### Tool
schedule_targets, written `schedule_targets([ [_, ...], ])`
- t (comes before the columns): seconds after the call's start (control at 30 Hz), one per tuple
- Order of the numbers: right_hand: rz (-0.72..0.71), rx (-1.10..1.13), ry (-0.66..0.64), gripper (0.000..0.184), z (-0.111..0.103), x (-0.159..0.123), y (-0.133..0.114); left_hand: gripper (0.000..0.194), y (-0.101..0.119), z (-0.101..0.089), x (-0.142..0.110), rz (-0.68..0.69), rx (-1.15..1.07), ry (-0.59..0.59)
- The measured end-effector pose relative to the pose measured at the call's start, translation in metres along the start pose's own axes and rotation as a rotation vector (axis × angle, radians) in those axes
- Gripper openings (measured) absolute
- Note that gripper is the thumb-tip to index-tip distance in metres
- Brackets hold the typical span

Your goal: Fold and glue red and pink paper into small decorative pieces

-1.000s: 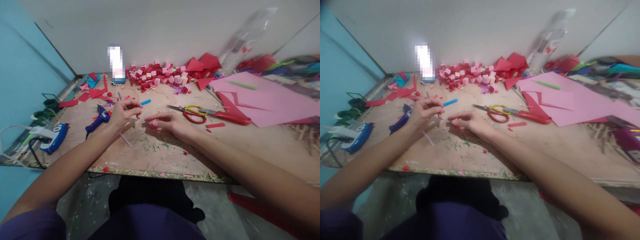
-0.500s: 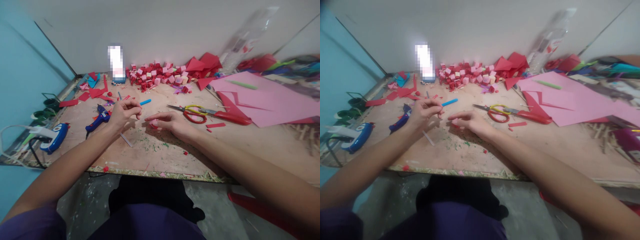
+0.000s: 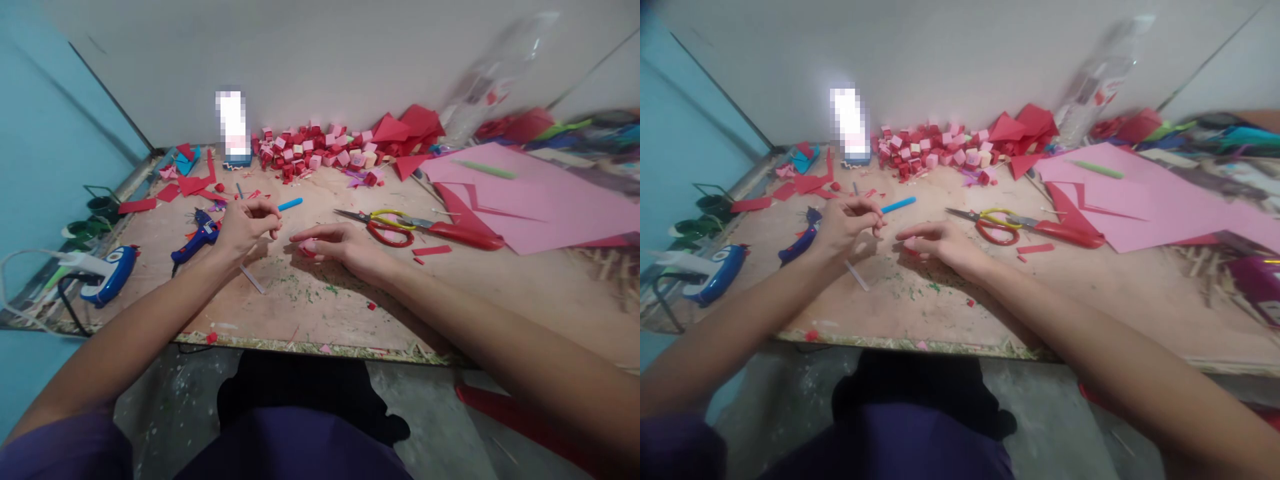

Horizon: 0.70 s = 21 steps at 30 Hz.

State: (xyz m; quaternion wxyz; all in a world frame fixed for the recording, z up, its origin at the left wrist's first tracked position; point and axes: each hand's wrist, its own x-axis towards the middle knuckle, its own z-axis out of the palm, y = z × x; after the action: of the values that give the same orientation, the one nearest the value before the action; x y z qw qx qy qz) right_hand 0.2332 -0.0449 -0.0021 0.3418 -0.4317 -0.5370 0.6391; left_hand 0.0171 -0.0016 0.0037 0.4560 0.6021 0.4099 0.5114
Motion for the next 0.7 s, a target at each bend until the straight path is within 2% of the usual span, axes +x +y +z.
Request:
schedule_targets([
  [0.4,-0.016,-0.047,-0.001,0.033,-0.0029,0.0005,0.0011,0.018,-0.0007,-0.0002,-0.0008,-0.038,-0.044,-0.041],
  [0.7,-0.02,-0.046,-0.017,0.037,-0.0035,0.0017,0.0032,0.013,-0.0052,-0.0012,0.0006,-0.062,-0.059,-0.036],
])
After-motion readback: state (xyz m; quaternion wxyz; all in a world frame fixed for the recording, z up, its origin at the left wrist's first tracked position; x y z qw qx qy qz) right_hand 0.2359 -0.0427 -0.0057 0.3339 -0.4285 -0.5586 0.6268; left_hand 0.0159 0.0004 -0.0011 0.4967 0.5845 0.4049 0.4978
